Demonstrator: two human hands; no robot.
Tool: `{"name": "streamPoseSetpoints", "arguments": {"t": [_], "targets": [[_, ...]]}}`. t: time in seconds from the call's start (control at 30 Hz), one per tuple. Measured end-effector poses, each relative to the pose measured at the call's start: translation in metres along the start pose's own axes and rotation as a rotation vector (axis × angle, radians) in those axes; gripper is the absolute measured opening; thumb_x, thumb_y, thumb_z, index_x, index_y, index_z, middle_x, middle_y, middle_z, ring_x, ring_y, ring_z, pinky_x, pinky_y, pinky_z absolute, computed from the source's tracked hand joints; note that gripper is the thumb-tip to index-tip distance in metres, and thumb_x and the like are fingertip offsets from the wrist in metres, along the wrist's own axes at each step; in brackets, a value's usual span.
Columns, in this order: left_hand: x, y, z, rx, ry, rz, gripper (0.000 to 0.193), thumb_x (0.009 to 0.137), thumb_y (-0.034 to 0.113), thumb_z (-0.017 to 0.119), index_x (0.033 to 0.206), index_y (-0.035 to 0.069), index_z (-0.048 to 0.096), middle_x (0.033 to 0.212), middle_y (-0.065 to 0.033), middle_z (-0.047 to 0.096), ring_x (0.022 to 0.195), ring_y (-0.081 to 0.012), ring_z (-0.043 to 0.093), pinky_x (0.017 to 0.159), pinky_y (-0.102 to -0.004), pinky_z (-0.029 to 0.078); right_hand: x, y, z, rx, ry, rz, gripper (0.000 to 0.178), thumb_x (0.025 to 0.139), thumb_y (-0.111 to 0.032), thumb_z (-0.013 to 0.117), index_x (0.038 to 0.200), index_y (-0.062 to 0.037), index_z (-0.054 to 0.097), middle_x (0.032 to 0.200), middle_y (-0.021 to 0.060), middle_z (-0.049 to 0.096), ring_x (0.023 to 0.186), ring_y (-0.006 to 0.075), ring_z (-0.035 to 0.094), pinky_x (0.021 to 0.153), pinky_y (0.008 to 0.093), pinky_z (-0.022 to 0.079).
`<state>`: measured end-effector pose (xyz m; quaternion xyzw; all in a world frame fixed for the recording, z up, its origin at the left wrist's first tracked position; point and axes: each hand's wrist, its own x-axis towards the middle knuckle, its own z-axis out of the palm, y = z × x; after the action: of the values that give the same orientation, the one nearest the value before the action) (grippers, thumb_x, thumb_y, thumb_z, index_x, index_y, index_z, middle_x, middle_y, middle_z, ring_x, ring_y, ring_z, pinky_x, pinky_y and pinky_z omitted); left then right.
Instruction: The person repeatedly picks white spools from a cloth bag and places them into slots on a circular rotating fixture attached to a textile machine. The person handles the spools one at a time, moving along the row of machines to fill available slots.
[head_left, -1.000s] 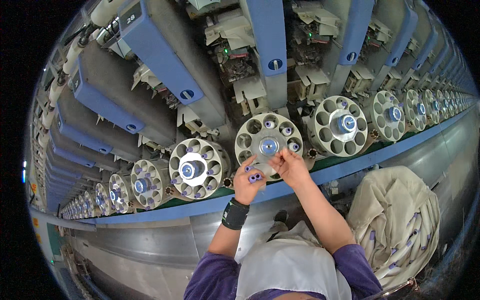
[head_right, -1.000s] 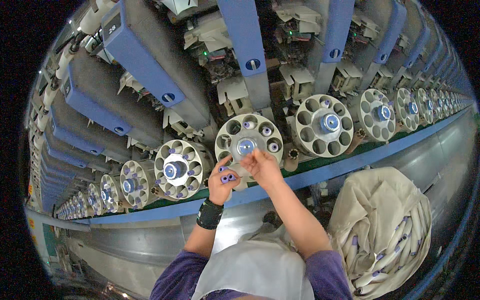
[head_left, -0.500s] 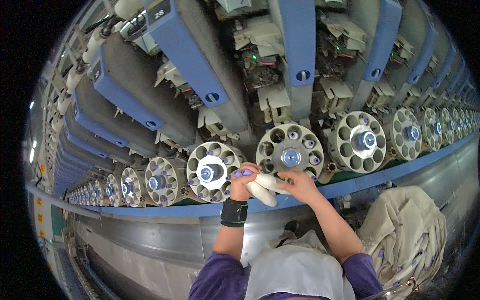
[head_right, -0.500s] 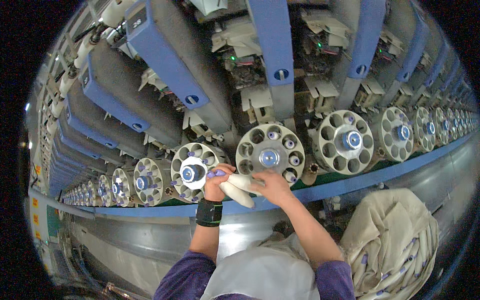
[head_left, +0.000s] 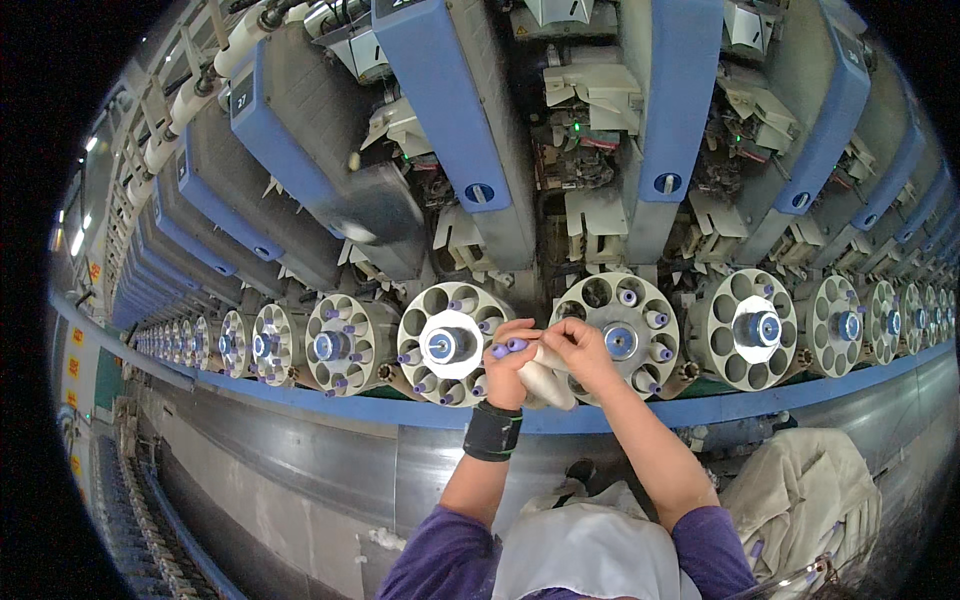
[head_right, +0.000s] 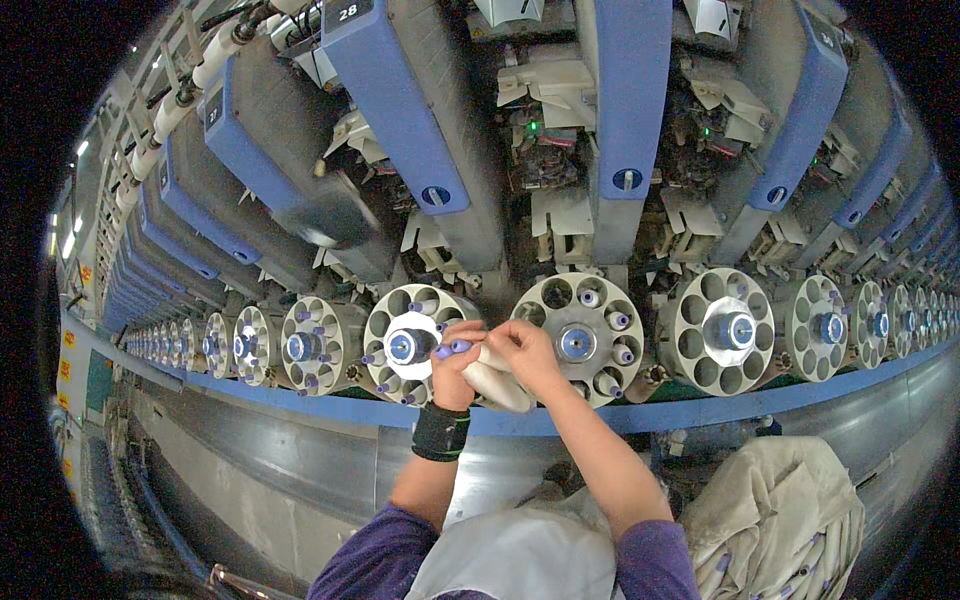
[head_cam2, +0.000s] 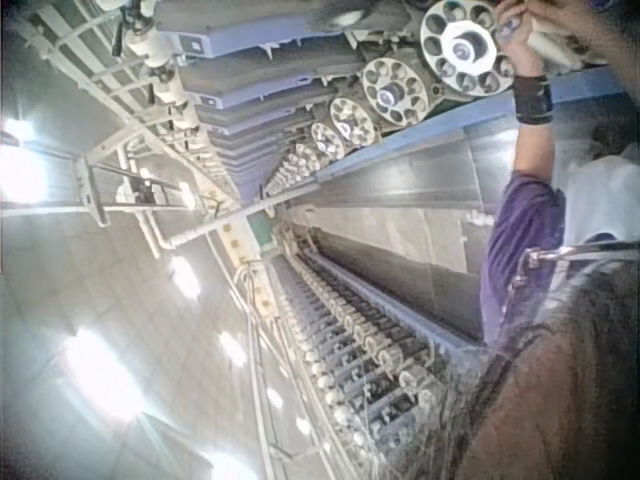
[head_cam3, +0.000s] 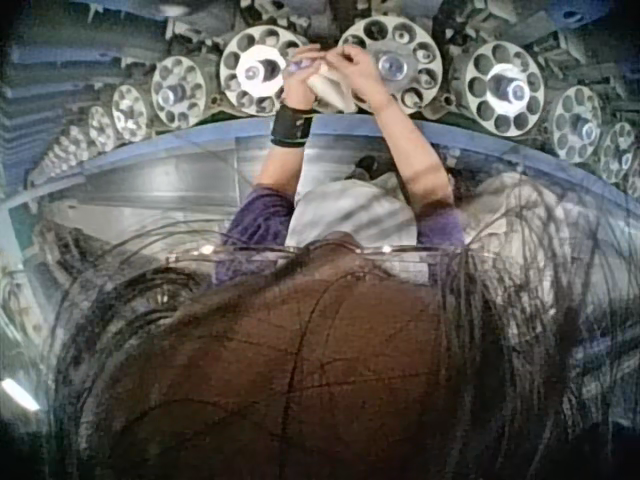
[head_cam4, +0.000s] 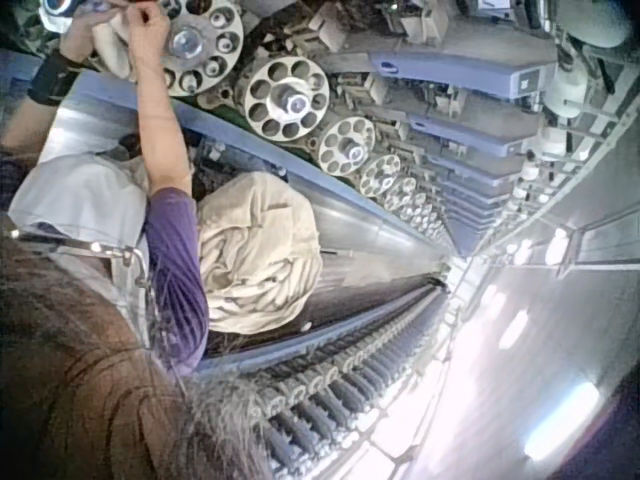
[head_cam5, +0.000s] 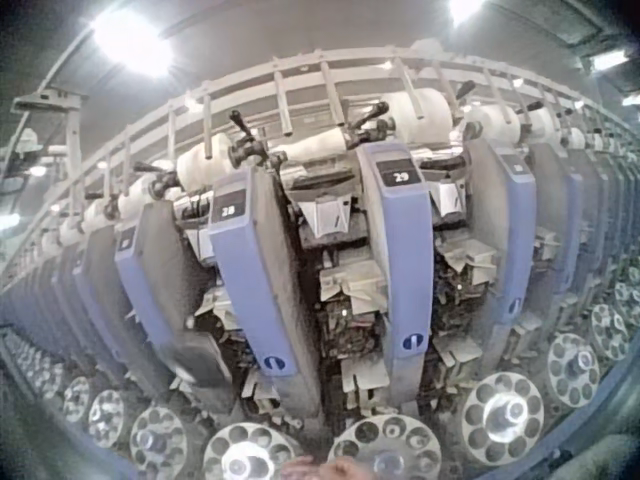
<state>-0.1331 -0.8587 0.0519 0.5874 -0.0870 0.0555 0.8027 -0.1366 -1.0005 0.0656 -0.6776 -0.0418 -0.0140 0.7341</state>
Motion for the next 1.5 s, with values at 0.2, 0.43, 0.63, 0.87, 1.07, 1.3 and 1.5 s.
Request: {"name": "streamPoseSetpoints", "arguments": {"t": [0.2, 0.43, 0.63, 0.87, 1.07, 1.3, 1.5], "targets": [[-0.006, -0.016, 0.018, 0.350, 0.228, 0.188, 0.017, 0.064, 0.004, 0.062, 0.081, 0.001, 0.065, 0.095, -0.0098, 0.055, 0.090, -0.0210, 0.051, 0.085, -0.0307, 0.039, 0.010, -0.007, -0.021, 0.941, -0.084, 0.425, 0.017, 0.090, -0.025, 0.052, 0.081, -0.0100, 0.049, 0.062, -0.0048, 0.039, 0.045, 0.0049, 0.030, 0.039, 0.0197, 0.019], [0.007, -0.029, -0.009, -0.348, 0.242, -0.239, 0.017, 0.078, 0.016, 0.062, 0.085, 0.001, 0.060, 0.085, -0.0082, 0.058, 0.070, -0.0176, 0.053, 0.067, -0.0295, 0.043, -0.017, -0.006, -0.054, 0.179, 0.052, 0.192, 0.018, 0.086, -0.027, 0.058, 0.086, -0.0088, 0.058, 0.062, -0.0038, 0.048, 0.050, 0.0069, 0.041, 0.045, 0.0211, 0.032], [0.015, -0.038, -0.010, -0.604, 0.284, -0.332, 0.028, 0.083, 0.022, 0.060, 0.064, 0.005, 0.048, 0.078, -0.0082, 0.056, 0.069, -0.0198, 0.050, 0.067, -0.0324, 0.044, -0.033, 0.003, -0.035, -0.785, -0.202, 0.285, 0.042, 0.074, -0.042, 0.065, 0.104, -0.0127, 0.065, 0.080, 0.0122, 0.064, 0.072, 0.0269, 0.061, 0.066, 0.0369, 0.047], [0.011, -0.035, 0.006, -0.606, 0.407, -0.230, 0.025, 0.079, 0.018, 0.064, 0.063, 0.005, 0.050, 0.075, -0.0092, 0.059, 0.070, -0.0186, 0.053, 0.068, -0.0306, 0.043, -0.026, 0.047, -0.012, -0.730, 0.223, -0.172, 0.030, 0.078, -0.035, 0.063, 0.086, -0.0066, 0.066, 0.075, 0.0135, 0.064, 0.068, 0.0318, 0.059, 0.060, 0.0390, 0.046], [-0.022, -0.048, 0.032, 0.155, 0.082, 0.136, 0.009, 0.076, 0.001, 0.058, 0.069, -0.004, 0.054, 0.078, -0.0079, 0.057, 0.070, -0.0131, 0.052, 0.065, -0.0265, 0.040, -0.014, 0.043, -0.037, 0.309, 0.140, 0.539, 0.025, 0.089, -0.028, 0.056, 0.074, -0.0079, 0.056, 0.055, -0.0043, 0.042, 0.044, 0.0076, 0.036, 0.038, 0.0230, 0.025], [-0.028, -0.061, 0.038, 0.193, 0.043, 0.238, 0.010, 0.077, 0.005, 0.057, 0.073, 0.000, 0.051, 0.093, -0.0128, 0.053, 0.082, -0.0199, 0.051, 0.075, -0.0305, 0.041, -0.001, 0.011, -0.100, 0.774, 0.104, 0.313, 0.020, 0.090, -0.024, 0.053, 0.084, -0.0056, 0.053, 0.058, -0.0021, 0.041, 0.043, 0.0074, 0.031, 0.039, 0.0222, 0.024], [-0.014, -0.037, 0.064, 0.117, 0.070, 0.207, 0.010, 0.083, 0.005, 0.047, 0.087, 0.000, 0.055, 0.095, -0.0114, 0.054, 0.089, -0.0212, 0.053, 0.080, -0.0328, 0.044, 0.016, 0.056, -0.096, -1.374, 0.184, -0.051, 0.019, 0.068, -0.011, 0.058, 0.084, -0.0078, 0.066, 0.093, 0.0117, 0.060, 0.092, 0.0278, 0.053, 0.079, 0.0403, 0.042]]}}
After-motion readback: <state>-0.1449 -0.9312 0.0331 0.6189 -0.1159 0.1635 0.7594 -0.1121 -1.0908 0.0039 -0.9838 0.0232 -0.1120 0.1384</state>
